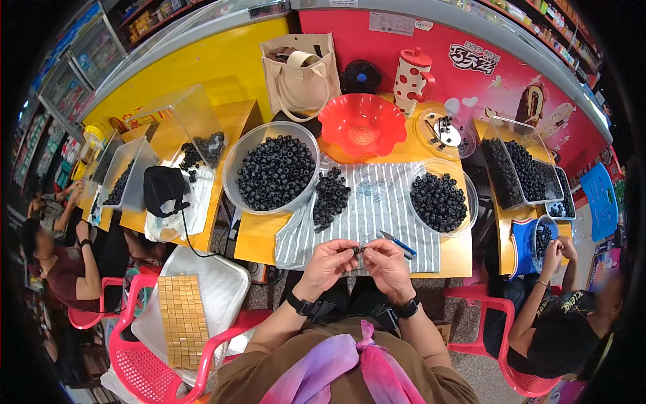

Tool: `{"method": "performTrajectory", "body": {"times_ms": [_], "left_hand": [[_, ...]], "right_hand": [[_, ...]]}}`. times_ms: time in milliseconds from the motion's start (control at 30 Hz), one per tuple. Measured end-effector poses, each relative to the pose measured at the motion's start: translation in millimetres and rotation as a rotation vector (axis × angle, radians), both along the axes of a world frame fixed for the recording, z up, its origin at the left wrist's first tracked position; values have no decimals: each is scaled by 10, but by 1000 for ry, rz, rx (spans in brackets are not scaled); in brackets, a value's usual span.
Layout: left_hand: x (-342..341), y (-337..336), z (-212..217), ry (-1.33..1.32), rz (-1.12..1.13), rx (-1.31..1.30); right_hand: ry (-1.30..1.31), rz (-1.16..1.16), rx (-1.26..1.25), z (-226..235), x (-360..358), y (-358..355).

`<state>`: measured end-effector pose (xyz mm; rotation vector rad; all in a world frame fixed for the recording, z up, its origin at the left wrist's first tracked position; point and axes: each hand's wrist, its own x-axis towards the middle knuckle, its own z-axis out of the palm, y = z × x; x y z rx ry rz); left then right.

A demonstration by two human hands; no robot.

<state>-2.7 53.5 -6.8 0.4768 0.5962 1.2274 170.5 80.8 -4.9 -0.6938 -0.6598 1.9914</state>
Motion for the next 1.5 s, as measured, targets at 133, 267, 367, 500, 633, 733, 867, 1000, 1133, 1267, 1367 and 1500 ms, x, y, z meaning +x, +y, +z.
{"method": "performTrajectory", "body": {"times_ms": [133, 267, 367, 500, 633, 733, 867, 1000, 1133, 1267, 1367, 1500], "left_hand": [[-8, -13, -34, 7, 8, 22], [-15, -15, -23, 13, -4, 34], [-25, -15, -29, 0, -17, 37], [-24, -18, -19, 9, -12, 33], [-21, -18, -51, 34, 6, 56], [-23, -24, -79, 15, 9, 72], [-32, -33, -79, 0, 4, 88], [-60, -15, -32, -7, -45, 123], [-72, -13, -24, -49, -29, 121], [-80, -13, -21, -38, -48, 87], [-70, -5, -19, -54, -47, 89], [-83, -10, -4, -43, -59, 73]], "right_hand": [[-39, -22, 14, 57, -65, -17], [-80, -41, 54, 78, -76, -34], [-105, -51, 90, 67, -78, -38], [-179, -47, 174, 95, -68, -38], [-295, -55, 270, 119, -72, -44], [-256, -15, 255, 94, -56, -30], [-196, 70, 203, 155, -50, -18], [-211, 135, 266, 132, -16, 13], [-286, 260, 371, 411, -51, 24], [-415, 339, 447, 413, -29, 38], [-436, 318, 486, 322, -17, 33], [-455, 270, 504, 302, -40, -20]]}}
